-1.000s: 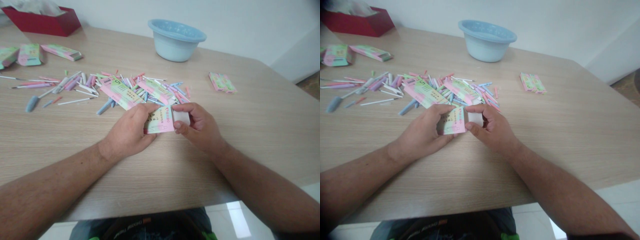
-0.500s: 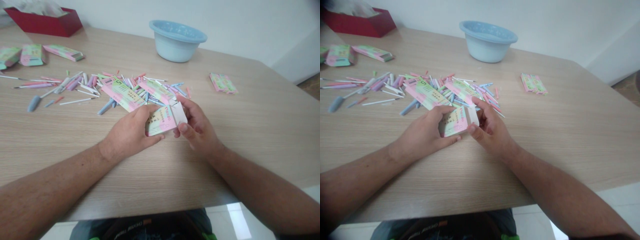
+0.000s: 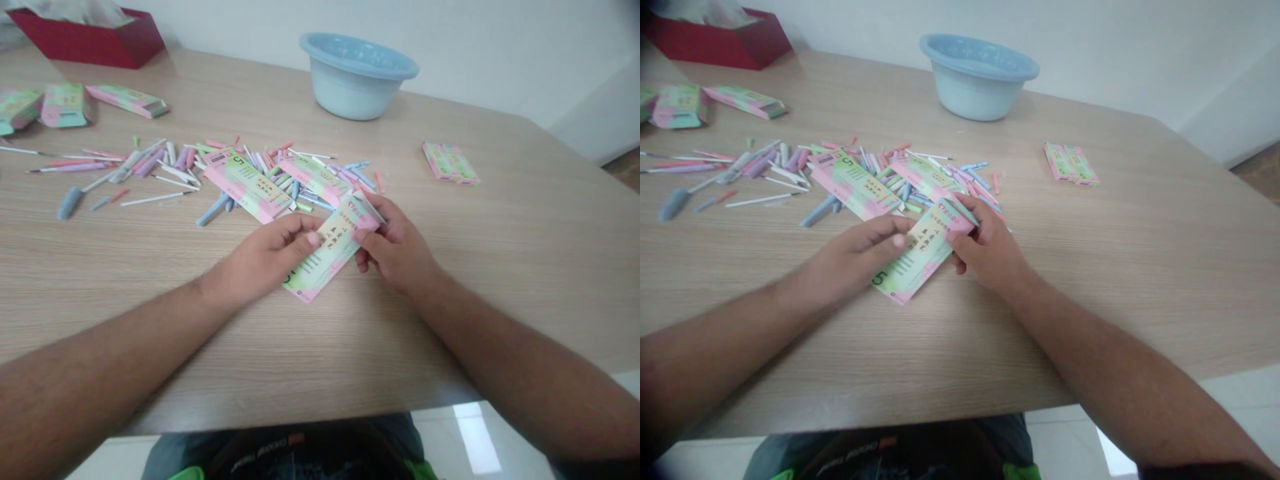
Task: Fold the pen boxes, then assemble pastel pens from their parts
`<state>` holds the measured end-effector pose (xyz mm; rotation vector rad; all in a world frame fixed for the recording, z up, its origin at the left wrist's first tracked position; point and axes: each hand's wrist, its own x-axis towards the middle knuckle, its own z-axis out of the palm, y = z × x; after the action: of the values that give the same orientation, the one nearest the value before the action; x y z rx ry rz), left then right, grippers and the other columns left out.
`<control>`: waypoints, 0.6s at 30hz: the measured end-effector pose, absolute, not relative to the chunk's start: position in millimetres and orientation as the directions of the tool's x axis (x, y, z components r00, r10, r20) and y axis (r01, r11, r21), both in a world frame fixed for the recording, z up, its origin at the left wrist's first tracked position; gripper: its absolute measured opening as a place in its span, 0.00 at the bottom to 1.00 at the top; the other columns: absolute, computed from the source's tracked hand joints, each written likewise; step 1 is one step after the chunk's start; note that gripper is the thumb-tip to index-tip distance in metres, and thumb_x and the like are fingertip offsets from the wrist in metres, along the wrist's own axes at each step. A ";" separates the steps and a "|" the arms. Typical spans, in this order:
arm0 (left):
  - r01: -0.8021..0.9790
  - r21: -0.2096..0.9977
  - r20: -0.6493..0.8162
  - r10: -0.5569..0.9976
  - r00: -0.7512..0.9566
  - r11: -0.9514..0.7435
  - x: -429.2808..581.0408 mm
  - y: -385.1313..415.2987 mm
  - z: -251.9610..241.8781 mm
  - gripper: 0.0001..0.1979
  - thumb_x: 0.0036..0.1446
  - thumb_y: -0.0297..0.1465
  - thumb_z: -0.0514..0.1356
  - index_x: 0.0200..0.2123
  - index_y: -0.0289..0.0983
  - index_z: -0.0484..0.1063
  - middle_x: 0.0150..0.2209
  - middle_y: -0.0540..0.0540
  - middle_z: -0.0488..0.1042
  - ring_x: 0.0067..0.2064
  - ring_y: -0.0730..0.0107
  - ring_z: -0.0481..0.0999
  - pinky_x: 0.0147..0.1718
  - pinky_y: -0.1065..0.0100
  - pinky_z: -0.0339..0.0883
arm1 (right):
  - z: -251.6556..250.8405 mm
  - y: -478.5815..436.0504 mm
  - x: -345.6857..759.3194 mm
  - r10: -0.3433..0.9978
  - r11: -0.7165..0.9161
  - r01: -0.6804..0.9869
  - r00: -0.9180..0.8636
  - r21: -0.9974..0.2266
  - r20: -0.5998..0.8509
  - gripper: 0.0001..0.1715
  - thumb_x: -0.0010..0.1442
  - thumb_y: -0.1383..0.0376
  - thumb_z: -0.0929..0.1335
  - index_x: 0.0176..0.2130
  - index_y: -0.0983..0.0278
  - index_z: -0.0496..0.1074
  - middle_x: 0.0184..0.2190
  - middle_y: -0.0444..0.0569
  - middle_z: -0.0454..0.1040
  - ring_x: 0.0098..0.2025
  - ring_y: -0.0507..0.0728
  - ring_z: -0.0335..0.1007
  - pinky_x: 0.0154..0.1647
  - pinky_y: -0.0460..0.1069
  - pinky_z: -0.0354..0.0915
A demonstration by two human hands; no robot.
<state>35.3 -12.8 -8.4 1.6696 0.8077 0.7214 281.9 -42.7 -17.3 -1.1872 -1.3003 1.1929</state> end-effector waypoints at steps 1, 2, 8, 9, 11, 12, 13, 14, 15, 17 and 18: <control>0.049 0.999 -0.029 0.807 0.589 0.000 36.0 -11.8 -11.3 0.27 0.74 0.52 0.64 0.58 0.35 0.80 0.53 0.37 0.87 0.53 0.49 0.87 0.55 0.50 0.82 | -15.7 -39.5 283.6 0.999 0.027 -0.034 -0.034 -0.999 0.028 0.43 0.62 0.55 0.79 0.69 0.55 0.64 0.31 0.38 0.77 0.20 0.52 0.67 0.17 0.48 0.66; -0.038 0.986 -0.104 0.786 0.610 0.160 36.7 -11.7 -14.0 0.27 0.74 0.53 0.64 0.57 0.35 0.81 0.51 0.37 0.87 0.50 0.51 0.87 0.51 0.52 0.83 | -14.0 -36.9 284.3 1.000 0.012 -0.110 -0.017 -0.994 0.014 0.41 0.60 0.56 0.79 0.66 0.56 0.66 0.30 0.36 0.77 0.20 0.51 0.66 0.16 0.47 0.65; -0.159 0.767 -0.183 0.448 0.875 0.622 37.7 -23.8 -21.0 0.36 0.67 0.61 0.68 0.62 0.37 0.81 0.56 0.33 0.87 0.52 0.51 0.89 0.47 0.58 0.86 | -9.8 -36.3 276.4 0.998 -0.053 -0.290 -0.053 -0.956 -0.039 0.28 0.58 0.56 0.80 0.54 0.57 0.71 0.29 0.37 0.77 0.21 0.49 0.65 0.18 0.45 0.65; -0.169 0.748 -0.175 0.437 0.882 0.642 38.4 -26.2 -20.8 0.35 0.68 0.60 0.69 0.62 0.37 0.81 0.54 0.35 0.87 0.50 0.52 0.90 0.47 0.59 0.87 | -10.7 -37.3 275.0 0.997 -0.059 -0.288 -0.064 -0.956 -0.042 0.27 0.59 0.56 0.80 0.53 0.57 0.72 0.29 0.37 0.77 0.22 0.50 0.65 0.19 0.45 0.66; -0.213 0.733 -0.158 0.466 0.871 0.647 40.9 -29.8 -20.0 0.30 0.69 0.56 0.70 0.60 0.37 0.81 0.48 0.38 0.88 0.43 0.56 0.90 0.42 0.60 0.87 | -13.2 -38.7 273.5 0.996 -0.061 -0.280 -0.083 -0.958 -0.039 0.27 0.61 0.55 0.79 0.55 0.56 0.72 0.29 0.37 0.77 0.23 0.51 0.67 0.20 0.46 0.67; -0.240 0.737 -0.145 0.495 0.857 0.632 42.5 -30.9 -19.3 0.29 0.70 0.55 0.70 0.59 0.37 0.81 0.47 0.39 0.87 0.41 0.57 0.90 0.40 0.60 0.87 | -14.7 -39.2 273.5 0.996 -0.058 -0.275 -0.087 -0.960 -0.035 0.30 0.62 0.54 0.79 0.58 0.55 0.71 0.30 0.37 0.77 0.24 0.52 0.68 0.22 0.47 0.69; -0.270 0.750 -0.125 0.531 0.838 0.604 44.2 -31.3 -18.7 0.28 0.71 0.54 0.69 0.58 0.37 0.80 0.46 0.40 0.87 0.40 0.57 0.89 0.38 0.60 0.86 | -16.3 -39.6 273.8 0.995 -0.055 -0.267 -0.090 -0.962 -0.032 0.34 0.63 0.52 0.80 0.62 0.53 0.69 0.32 0.37 0.78 0.25 0.52 0.70 0.24 0.48 0.71; -0.308 0.771 -0.096 0.580 0.809 0.558 45.7 -31.3 -18.1 0.28 0.71 0.54 0.69 0.58 0.36 0.80 0.46 0.40 0.86 0.40 0.57 0.89 0.38 0.60 0.86 | -18.0 -40.2 274.3 0.995 -0.053 -0.255 -0.091 -0.965 -0.030 0.38 0.63 0.50 0.80 0.65 0.51 0.67 0.34 0.38 0.79 0.27 0.53 0.72 0.26 0.49 0.73; -0.349 0.798 -0.059 0.640 0.766 0.492 46.8 -30.9 -17.9 0.27 0.72 0.54 0.68 0.57 0.37 0.79 0.46 0.40 0.86 0.41 0.57 0.89 0.39 0.59 0.86 | -19.8 -41.1 274.8 0.996 -0.050 -0.233 -0.089 -0.971 -0.030 0.42 0.63 0.48 0.80 0.68 0.50 0.65 0.38 0.39 0.80 0.28 0.53 0.74 0.27 0.50 0.75; -0.396 0.867 0.033 0.758 0.652 0.303 47.5 -29.5 -18.8 0.27 0.74 0.56 0.65 0.58 0.38 0.77 0.48 0.40 0.85 0.45 0.56 0.88 0.45 0.56 0.86 | -23.3 -44.5 274.2 0.996 -0.033 -0.159 -0.090 -0.987 -0.019 0.47 0.63 0.43 0.81 0.70 0.49 0.62 0.46 0.44 0.80 0.31 0.54 0.78 0.30 0.52 0.78; -0.387 0.902 0.085 0.798 0.597 0.193 47.0 -28.9 -20.0 0.28 0.76 0.57 0.62 0.61 0.40 0.75 0.51 0.40 0.85 0.49 0.54 0.87 0.49 0.54 0.86 | -25.1 -47.3 272.8 0.995 -0.011 -0.109 -0.096 -0.994 0.000 0.48 0.63 0.42 0.81 0.70 0.49 0.62 0.51 0.46 0.80 0.32 0.54 0.79 0.31 0.53 0.79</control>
<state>47.0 -28.9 -20.0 1.0835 0.4552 0.8721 272.8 -47.3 -25.1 -1.0848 -1.1939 1.3328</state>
